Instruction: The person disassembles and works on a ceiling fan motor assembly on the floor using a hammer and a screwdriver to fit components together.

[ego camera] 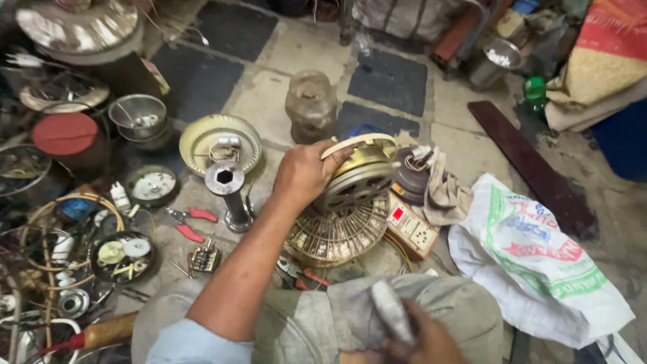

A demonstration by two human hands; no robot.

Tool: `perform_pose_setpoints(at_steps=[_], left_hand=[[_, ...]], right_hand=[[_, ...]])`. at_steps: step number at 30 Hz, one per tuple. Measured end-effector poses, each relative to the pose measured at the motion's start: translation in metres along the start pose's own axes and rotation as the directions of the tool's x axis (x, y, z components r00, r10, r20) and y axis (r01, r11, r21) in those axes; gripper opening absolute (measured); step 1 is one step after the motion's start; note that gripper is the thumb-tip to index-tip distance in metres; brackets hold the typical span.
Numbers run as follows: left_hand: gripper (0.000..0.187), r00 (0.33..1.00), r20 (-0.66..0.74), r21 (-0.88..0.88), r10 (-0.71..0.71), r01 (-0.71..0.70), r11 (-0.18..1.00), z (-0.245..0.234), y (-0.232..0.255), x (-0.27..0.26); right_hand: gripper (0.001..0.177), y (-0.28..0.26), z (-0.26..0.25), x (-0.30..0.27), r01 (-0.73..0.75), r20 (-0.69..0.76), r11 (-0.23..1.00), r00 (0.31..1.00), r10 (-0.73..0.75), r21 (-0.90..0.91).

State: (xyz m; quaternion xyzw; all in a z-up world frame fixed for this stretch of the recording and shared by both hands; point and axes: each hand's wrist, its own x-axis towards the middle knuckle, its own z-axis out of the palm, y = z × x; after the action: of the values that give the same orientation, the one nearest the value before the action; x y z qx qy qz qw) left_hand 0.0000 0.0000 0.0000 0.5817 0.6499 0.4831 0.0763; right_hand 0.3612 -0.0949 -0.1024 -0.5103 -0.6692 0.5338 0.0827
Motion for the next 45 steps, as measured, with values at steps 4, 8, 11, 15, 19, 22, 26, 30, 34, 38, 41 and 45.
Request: perform_pose_setpoints(at_steps=[4,8,11,15,19,22,26,30,34,38,41,45], left_hand=[[0.046,0.974,-0.021,0.062,-0.226,0.227,0.972,-0.004,0.025,0.007],[0.050,0.936,-0.039,0.264,-0.349,0.347,0.900,-0.013,0.029,0.010],[0.049,0.936,-0.007,0.335,-0.352,0.333,0.881,-0.012,0.037,0.006],[0.044,0.943,0.094,0.371,-0.320,0.265,0.890,-0.002,0.052,0.004],[0.041,0.931,0.198,0.370,-0.307,0.219,0.903,0.003,0.060,-0.001],[0.059,0.957,0.195,0.311,-0.216,0.149,0.939,0.005,0.061,-0.004],[0.065,0.944,0.199,0.356,-0.263,0.180,0.917,0.012,0.059,-0.006],[0.071,0.943,0.152,0.355,-0.296,0.228,0.907,0.012,0.062,-0.009],[0.049,0.989,0.129,0.530,-0.075,-0.005,0.848,0.005,0.067,-0.010],[0.046,0.971,0.235,0.441,-0.038,-0.071,0.894,-0.014,0.063,0.011],[0.045,0.977,0.213,0.429,0.009,-0.102,0.898,-0.007,0.067,0.015],[0.040,0.978,0.208,0.437,0.004,-0.097,0.894,0.001,0.061,0.020]], right_hand=[[0.087,0.025,0.027,0.006,-0.007,0.049,0.931,0.998,0.027,-0.365],[0.063,0.027,0.031,0.004,0.105,0.182,0.912,0.983,-0.034,-0.398],[0.057,0.006,0.026,-0.005,0.247,0.239,0.877,0.958,-0.158,-0.411],[0.074,-0.046,0.021,-0.010,0.397,-0.041,0.831,0.894,-0.446,-0.390],[0.106,-0.103,0.000,0.033,0.433,-0.284,0.864,0.821,-0.495,-0.255],[0.128,-0.133,-0.009,0.067,0.516,-0.307,0.830,0.771,-0.558,-0.214],[0.131,-0.143,-0.010,0.102,0.580,-0.291,0.790,0.735,-0.612,-0.198],[0.114,-0.135,-0.020,0.126,0.598,-0.163,0.800,0.796,-0.583,0.058],[0.080,-0.122,-0.038,0.147,0.475,-0.102,0.844,0.880,-0.464,0.251],[0.066,-0.123,-0.050,0.157,0.382,-0.094,0.893,0.924,-0.371,0.238],[0.057,-0.112,-0.049,0.141,0.576,-0.211,0.816,0.806,-0.554,0.058],[0.046,-0.072,-0.005,0.072,0.259,-0.306,0.964,0.924,-0.229,0.059]])
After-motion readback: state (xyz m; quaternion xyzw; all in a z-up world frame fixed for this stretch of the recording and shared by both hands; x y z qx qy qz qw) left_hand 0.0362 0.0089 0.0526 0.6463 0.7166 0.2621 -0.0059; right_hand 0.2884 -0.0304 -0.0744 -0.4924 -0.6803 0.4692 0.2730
